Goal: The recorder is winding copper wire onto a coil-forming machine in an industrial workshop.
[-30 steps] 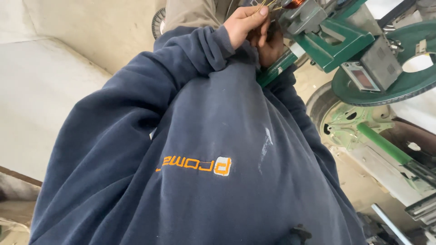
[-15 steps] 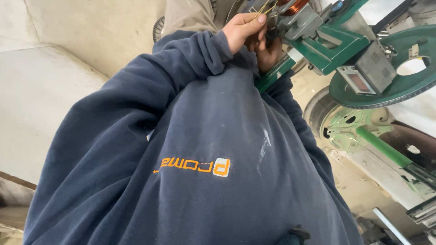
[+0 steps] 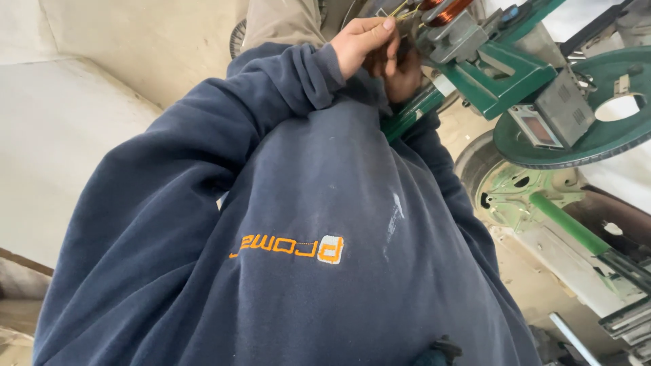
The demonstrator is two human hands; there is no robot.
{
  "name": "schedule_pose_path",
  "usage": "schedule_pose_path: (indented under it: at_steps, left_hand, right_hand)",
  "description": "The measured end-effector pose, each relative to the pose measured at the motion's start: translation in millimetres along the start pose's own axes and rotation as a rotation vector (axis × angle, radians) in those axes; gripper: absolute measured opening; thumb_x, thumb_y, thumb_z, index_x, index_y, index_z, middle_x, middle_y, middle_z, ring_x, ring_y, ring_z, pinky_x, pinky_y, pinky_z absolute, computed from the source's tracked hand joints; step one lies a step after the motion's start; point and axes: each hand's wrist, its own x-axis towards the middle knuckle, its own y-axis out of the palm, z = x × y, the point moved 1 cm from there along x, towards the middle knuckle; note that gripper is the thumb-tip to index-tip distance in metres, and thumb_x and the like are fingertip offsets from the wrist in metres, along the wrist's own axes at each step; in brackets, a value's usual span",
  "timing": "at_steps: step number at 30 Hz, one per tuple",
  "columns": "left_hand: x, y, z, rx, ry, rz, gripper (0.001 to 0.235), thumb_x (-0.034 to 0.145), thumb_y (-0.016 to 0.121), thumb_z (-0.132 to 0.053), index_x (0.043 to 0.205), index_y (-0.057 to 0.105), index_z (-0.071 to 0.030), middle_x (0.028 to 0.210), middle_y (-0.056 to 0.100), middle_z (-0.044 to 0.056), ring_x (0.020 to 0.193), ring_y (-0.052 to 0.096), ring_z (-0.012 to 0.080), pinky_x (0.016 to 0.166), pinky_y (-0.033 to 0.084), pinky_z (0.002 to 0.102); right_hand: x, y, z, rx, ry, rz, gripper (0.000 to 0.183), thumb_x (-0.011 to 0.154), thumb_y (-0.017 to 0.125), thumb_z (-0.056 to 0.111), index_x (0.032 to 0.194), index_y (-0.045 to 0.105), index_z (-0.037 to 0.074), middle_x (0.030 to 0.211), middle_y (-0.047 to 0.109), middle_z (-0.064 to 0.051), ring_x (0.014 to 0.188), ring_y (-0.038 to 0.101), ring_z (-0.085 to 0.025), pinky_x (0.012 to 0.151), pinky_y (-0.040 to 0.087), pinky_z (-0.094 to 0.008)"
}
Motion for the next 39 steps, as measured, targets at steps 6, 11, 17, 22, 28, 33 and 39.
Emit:
schedule_pose_path:
  at_steps: [6, 11, 17, 22, 28, 33, 39]
  left_hand:
    - [-0.3, -1.3, -1.3, -0.011, -0.011, -0.016, 0.047, 0.113, 0.041, -0.047, 0.093, 0.062, -0.009, 0.078, 0.072, 0.006, 0.060, 0.058, 0.0124, 0.060, 0.049, 0.027]
    - [0.3, -2.1, -2.1, -0.023, -0.002, -0.008, 0.047, 0.114, 0.040, -0.046, 0.095, 0.062, -0.009, 0.080, 0.072, 0.007, 0.062, 0.058, 0.0128, 0.061, 0.049, 0.027]
    - [-2.1, -2.3, -3.9, 0.011, 0.021, -0.011, 0.049, 0.115, 0.038, -0.047, 0.098, 0.063, -0.008, 0.080, 0.072, 0.007, 0.061, 0.059, 0.0136, 0.061, 0.050, 0.028]
    - [-1.9, -2.8, -4.8, -0.007, 0.013, -0.029, 0.050, 0.114, 0.037, -0.047, 0.098, 0.063, -0.008, 0.081, 0.073, 0.007, 0.060, 0.060, 0.0139, 0.060, 0.051, 0.029]
    - [2.6, -2.5, -2.5, -0.031, 0.021, -0.041, 0.049, 0.113, 0.038, -0.046, 0.098, 0.064, -0.008, 0.079, 0.073, 0.009, 0.055, 0.058, 0.0133, 0.055, 0.047, 0.026]
    - [1.8, -3.4, 0.3, 0.024, 0.037, -0.075, 0.045, 0.114, 0.042, -0.042, 0.095, 0.065, -0.007, 0.078, 0.072, 0.008, 0.060, 0.062, 0.0130, 0.056, 0.048, 0.025]
    - [3.3, -6.5, -3.4, 0.054, 0.094, -0.118, 0.043, 0.114, 0.047, -0.038, 0.093, 0.065, -0.006, 0.077, 0.070, 0.007, 0.064, 0.065, 0.0144, 0.058, 0.049, 0.027]
  right_hand:
    - [2.2, 0.2, -3.4, 0.091, -0.057, 0.030, 0.038, 0.110, 0.064, 0.038, 0.119, 0.051, 0.003, 0.088, 0.060, -0.004, 0.077, 0.057, -0.016, 0.065, 0.046, -0.029]
    - [4.1, 0.8, -2.5, 0.082, 0.043, -0.047, 0.039, 0.111, 0.061, 0.037, 0.122, 0.052, 0.001, 0.084, 0.062, -0.003, 0.072, 0.059, -0.013, 0.065, 0.048, -0.028]
    - [1.8, -6.0, -18.5, -0.058, 0.094, -0.097, 0.039, 0.115, 0.059, 0.037, 0.111, 0.061, -0.002, 0.084, 0.064, -0.004, 0.065, 0.058, -0.010, 0.057, 0.043, -0.025]
    - [6.9, 2.5, -13.2, -0.196, 0.024, -0.183, 0.035, 0.115, 0.058, 0.032, 0.124, 0.060, -0.001, 0.091, 0.068, -0.004, 0.076, 0.062, -0.011, 0.066, 0.049, -0.026]
    - [3.5, 1.8, -28.0, -0.439, -0.318, -0.269, 0.046, 0.103, 0.076, 0.021, 0.131, 0.048, -0.003, 0.106, 0.068, -0.013, 0.092, 0.069, -0.019, 0.076, 0.058, -0.033]
    - [13.6, 7.2, -28.1, 0.176, -0.002, -0.201, 0.030, 0.099, 0.070, 0.014, 0.116, 0.048, 0.003, 0.091, 0.065, -0.007, 0.081, 0.066, -0.017, 0.070, 0.055, -0.030]
    - [16.3, 5.1, -32.8, 0.223, -0.050, -0.085, 0.021, 0.102, 0.069, 0.003, 0.101, 0.048, 0.007, 0.090, 0.064, -0.007, 0.081, 0.062, -0.017, 0.071, 0.051, -0.030]
